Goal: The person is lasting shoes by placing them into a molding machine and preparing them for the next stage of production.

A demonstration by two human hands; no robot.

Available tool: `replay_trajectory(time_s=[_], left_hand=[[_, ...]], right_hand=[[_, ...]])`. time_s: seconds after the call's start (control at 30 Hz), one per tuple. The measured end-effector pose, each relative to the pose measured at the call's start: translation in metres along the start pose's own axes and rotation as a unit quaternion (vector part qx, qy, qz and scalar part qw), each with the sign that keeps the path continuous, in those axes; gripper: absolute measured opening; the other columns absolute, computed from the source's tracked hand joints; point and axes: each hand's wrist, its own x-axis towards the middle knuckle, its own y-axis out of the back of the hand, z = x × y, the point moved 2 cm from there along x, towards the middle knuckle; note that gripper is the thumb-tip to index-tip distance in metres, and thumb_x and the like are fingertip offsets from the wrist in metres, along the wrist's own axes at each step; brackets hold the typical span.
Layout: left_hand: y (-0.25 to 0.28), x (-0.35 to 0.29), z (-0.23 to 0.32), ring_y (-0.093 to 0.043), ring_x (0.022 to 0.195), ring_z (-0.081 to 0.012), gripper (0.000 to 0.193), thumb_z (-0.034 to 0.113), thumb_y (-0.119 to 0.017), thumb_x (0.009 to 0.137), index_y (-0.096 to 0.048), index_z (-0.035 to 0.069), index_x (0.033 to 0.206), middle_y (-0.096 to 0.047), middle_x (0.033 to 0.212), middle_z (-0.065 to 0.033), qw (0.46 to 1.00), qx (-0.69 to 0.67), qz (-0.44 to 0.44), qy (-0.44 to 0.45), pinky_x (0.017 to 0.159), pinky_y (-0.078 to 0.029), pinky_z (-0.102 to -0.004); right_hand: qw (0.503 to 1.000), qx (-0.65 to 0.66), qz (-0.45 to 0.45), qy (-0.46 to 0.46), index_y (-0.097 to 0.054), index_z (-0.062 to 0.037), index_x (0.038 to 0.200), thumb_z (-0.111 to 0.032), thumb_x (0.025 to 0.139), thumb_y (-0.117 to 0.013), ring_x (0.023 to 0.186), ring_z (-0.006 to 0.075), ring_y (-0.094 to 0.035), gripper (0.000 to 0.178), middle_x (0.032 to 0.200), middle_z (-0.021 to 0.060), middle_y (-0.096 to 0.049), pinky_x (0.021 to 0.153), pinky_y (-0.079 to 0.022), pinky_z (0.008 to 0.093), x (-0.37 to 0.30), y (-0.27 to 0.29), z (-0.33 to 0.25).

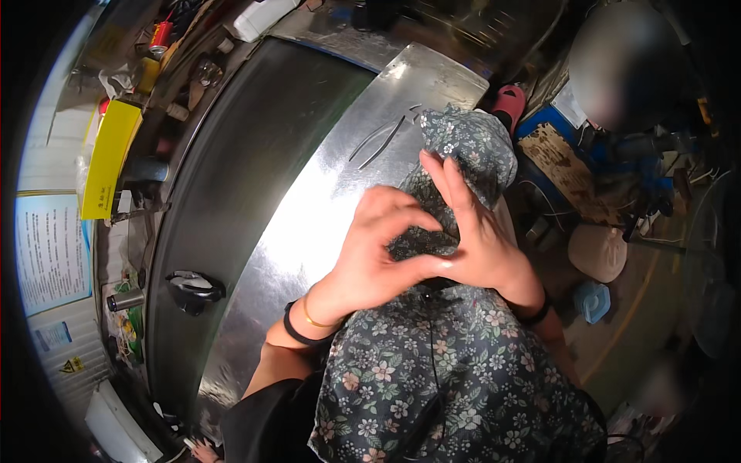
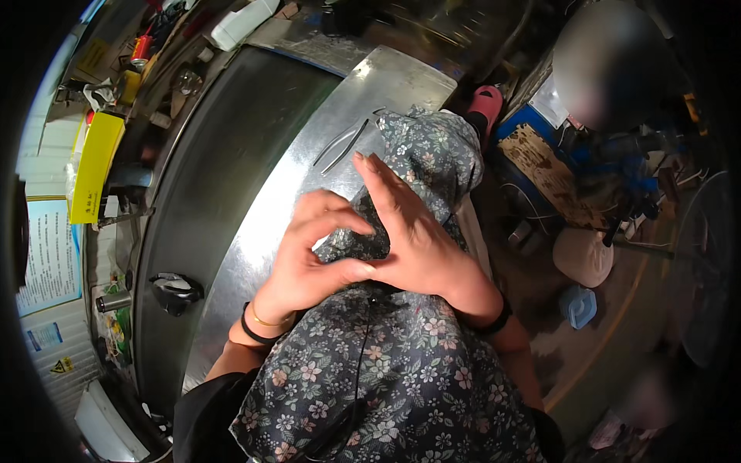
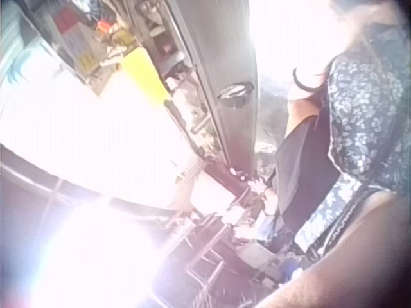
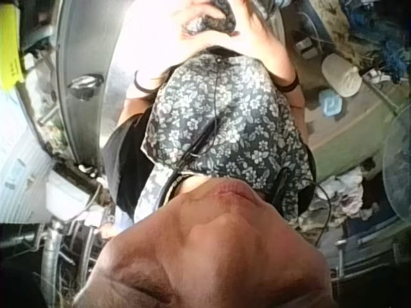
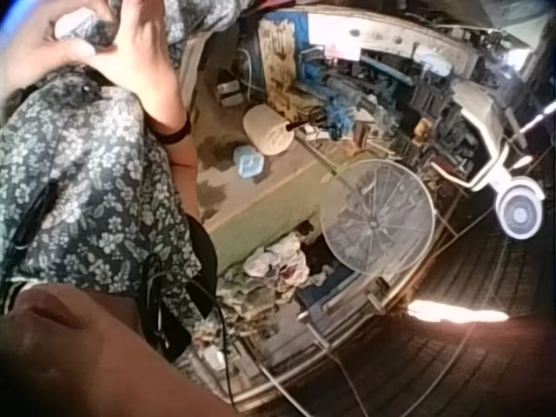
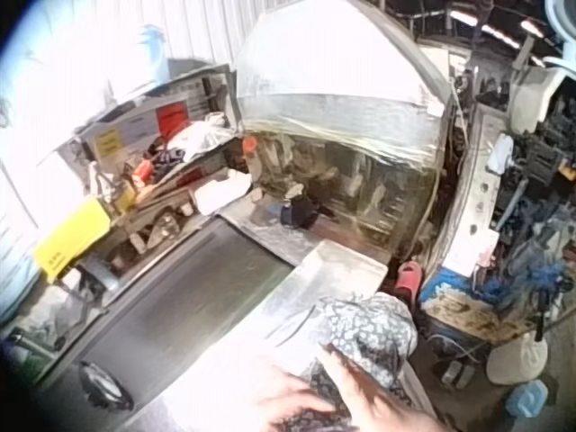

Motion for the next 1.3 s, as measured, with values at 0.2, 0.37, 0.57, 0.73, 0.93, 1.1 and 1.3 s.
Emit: replay_trajectory(time_s=[0.2,0.37,0.57,0.73,0.93,1.1,1.3], left_hand=[[-0.022,0.013,0.005,-0.062,0.093,-0.0289,0.018,0.017,-0.078,0.084,-0.066,0.003,0.085,-0.068,0.086,-0.0078,0.997,-0.032,-0.014,-0.068,0.091,-0.046,-0.0407],[-0.018,0.005,0.0,-0.062,0.086,-0.0264,0.011,0.012,-0.071,0.089,-0.066,0.002,0.086,-0.066,0.084,-0.0085,0.992,-0.124,0.007,-0.009,0.087,-0.046,-0.0389],[0.023,-0.032,-0.047,-0.061,0.092,-0.0212,0.006,0.006,-0.067,0.093,-0.067,0.002,0.09,-0.067,0.089,-0.0066,0.98,-0.072,0.166,0.079,0.094,-0.047,-0.0376],[0.114,-0.134,-0.154,-0.036,0.139,-0.0401,0.08,0.014,-0.08,0.079,-0.038,0.004,0.146,-0.041,0.147,-0.0246,0.891,0.235,0.306,0.238,0.115,-0.031,-0.0502],[0.243,-0.291,-0.242,-0.032,0.14,-0.0485,0.112,0.034,-0.088,0.067,-0.021,-0.005,0.149,-0.028,0.154,-0.0334,0.509,0.458,0.458,0.567,0.114,-0.034,-0.0515],[0.278,-0.369,-0.28,-0.055,0.126,-0.0406,0.105,0.031,-0.085,0.069,-0.022,-0.004,0.146,-0.053,0.135,-0.0292,0.452,0.149,0.622,0.622,0.107,-0.044,-0.0403],[0.273,-0.361,-0.277,-0.06,0.117,-0.0351,0.097,0.017,-0.081,0.07,-0.023,-0.004,0.145,-0.056,0.128,-0.026,0.539,0.067,0.664,0.515,0.1,-0.049,-0.0434]], right_hand=[[0.999,-0.032,0.023,0.019,-0.018,-0.0013,0.157,-0.013,0.07,-0.084,0.137,0.0488,-0.041,0.11,0.149,0.028,-0.041,0.112,-0.038,0.0529,0.003,-0.011,0.0],[0.996,0.084,-0.005,-0.044,-0.011,-0.0038,0.158,-0.014,0.066,-0.089,0.142,0.0428,-0.037,0.121,0.152,0.0256,-0.039,0.115,-0.034,0.047,-0.001,-0.005,0.001],[0.985,0.103,-0.044,-0.135,-0.008,-0.0043,0.159,-0.012,0.063,-0.092,0.147,0.0333,-0.033,0.127,0.158,0.0208,-0.035,0.118,-0.029,0.041,-0.01,0.0,0.004],[0.984,0.108,-0.018,-0.137,-0.014,-0.0023,0.158,-0.012,0.061,-0.093,0.146,0.0335,-0.034,0.126,0.157,0.0201,-0.037,0.119,-0.028,0.0429,-0.002,-0.016,0.009],[0.98,0.105,-0.028,-0.165,-0.022,-0.0012,0.156,-0.004,0.07,-0.084,0.144,0.0336,-0.038,0.107,0.154,0.0228,-0.04,0.117,-0.031,0.0432,-0.004,-0.023,0.035],[0.972,0.121,-0.01,-0.203,-0.035,0.002,0.151,-0.002,0.079,-0.077,0.138,0.031,-0.047,0.083,0.147,0.023,-0.049,0.114,-0.036,0.0415,-0.007,-0.023,0.048],[0.969,0.167,0.016,-0.181,-0.043,0.0026,0.146,-0.001,0.083,-0.075,0.13,0.0267,-0.055,0.07,0.138,0.0194,-0.058,0.108,-0.043,0.0383,-0.02,-0.021,0.064]])
